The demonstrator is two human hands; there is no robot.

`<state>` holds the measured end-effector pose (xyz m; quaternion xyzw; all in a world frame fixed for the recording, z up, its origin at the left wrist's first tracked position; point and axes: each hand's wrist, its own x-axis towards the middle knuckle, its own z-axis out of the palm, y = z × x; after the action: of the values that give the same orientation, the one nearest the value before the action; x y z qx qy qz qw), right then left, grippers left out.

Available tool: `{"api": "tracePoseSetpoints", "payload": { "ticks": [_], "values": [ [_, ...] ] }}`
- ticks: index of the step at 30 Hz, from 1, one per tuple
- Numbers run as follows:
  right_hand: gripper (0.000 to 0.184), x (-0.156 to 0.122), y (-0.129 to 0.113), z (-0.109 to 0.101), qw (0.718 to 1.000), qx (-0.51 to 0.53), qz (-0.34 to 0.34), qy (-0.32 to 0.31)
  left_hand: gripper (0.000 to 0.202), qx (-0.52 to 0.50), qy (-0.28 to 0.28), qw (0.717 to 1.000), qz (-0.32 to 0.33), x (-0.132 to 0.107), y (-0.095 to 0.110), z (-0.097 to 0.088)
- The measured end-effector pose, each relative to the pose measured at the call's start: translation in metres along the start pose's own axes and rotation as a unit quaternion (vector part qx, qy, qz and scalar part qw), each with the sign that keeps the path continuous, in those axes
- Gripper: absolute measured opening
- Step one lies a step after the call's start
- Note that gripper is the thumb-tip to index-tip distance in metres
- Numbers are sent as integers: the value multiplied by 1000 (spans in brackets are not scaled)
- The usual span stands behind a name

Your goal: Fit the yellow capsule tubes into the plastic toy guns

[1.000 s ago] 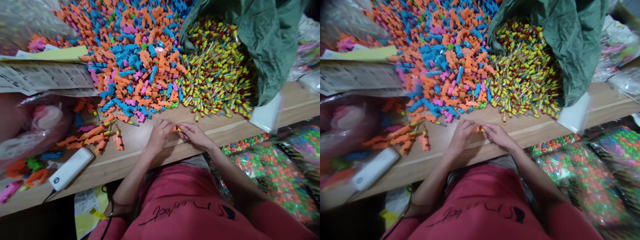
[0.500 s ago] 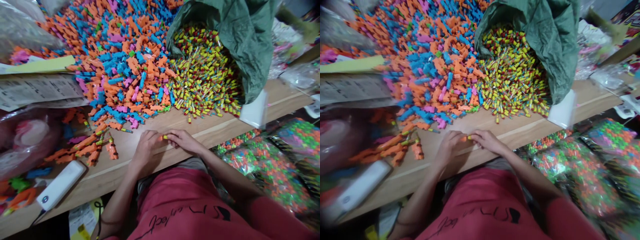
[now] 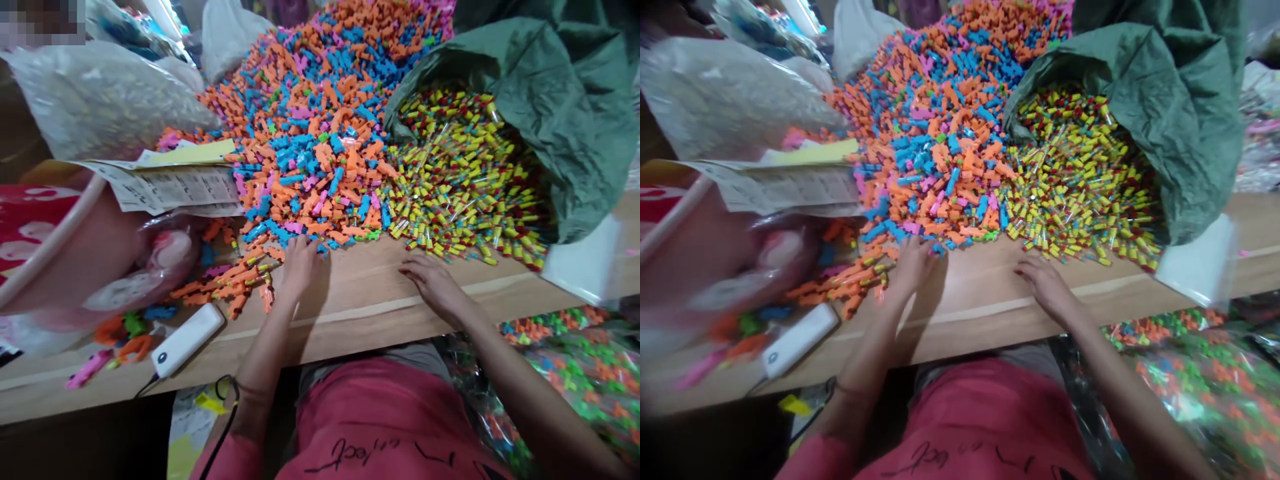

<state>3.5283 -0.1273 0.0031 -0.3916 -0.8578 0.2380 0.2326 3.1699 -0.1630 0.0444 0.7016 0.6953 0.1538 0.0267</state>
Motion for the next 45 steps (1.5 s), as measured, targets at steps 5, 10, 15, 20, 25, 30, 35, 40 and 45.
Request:
{"api": "tracePoseSetpoints", "payload": {
  "ticks": [5,10,15,20,25,30,35,40,45],
  "values": [
    [28,8,-24,3,1000,-3,-13,-19,39,-45,40,996,-63,1,11,20],
    [22,17,-49,17,998,69,3,12,18,-126,67,979,-147,-9,11,24],
    [26,33,-72,38,976,194,54,78,44,-411,68,889,-189,-34,43,22],
    [29,41,-76,45,971,202,67,107,46,-567,-73,810,-128,-56,73,17],
    [25,33,-83,40,979,180,34,89,37,-544,-48,835,-72,-61,91,20],
    [26,26,-90,32,978,190,29,77,41,-454,-3,890,-50,-60,98,23],
    [29,25,-91,22,974,223,29,34,33,-396,35,917,-10,-62,89,23],
    [26,25,-94,17,964,261,43,24,30,-324,61,941,70,-63,82,20],
    [25,25,-95,13,959,281,47,-2,26,-270,64,951,138,-60,76,16]
  ]
}}
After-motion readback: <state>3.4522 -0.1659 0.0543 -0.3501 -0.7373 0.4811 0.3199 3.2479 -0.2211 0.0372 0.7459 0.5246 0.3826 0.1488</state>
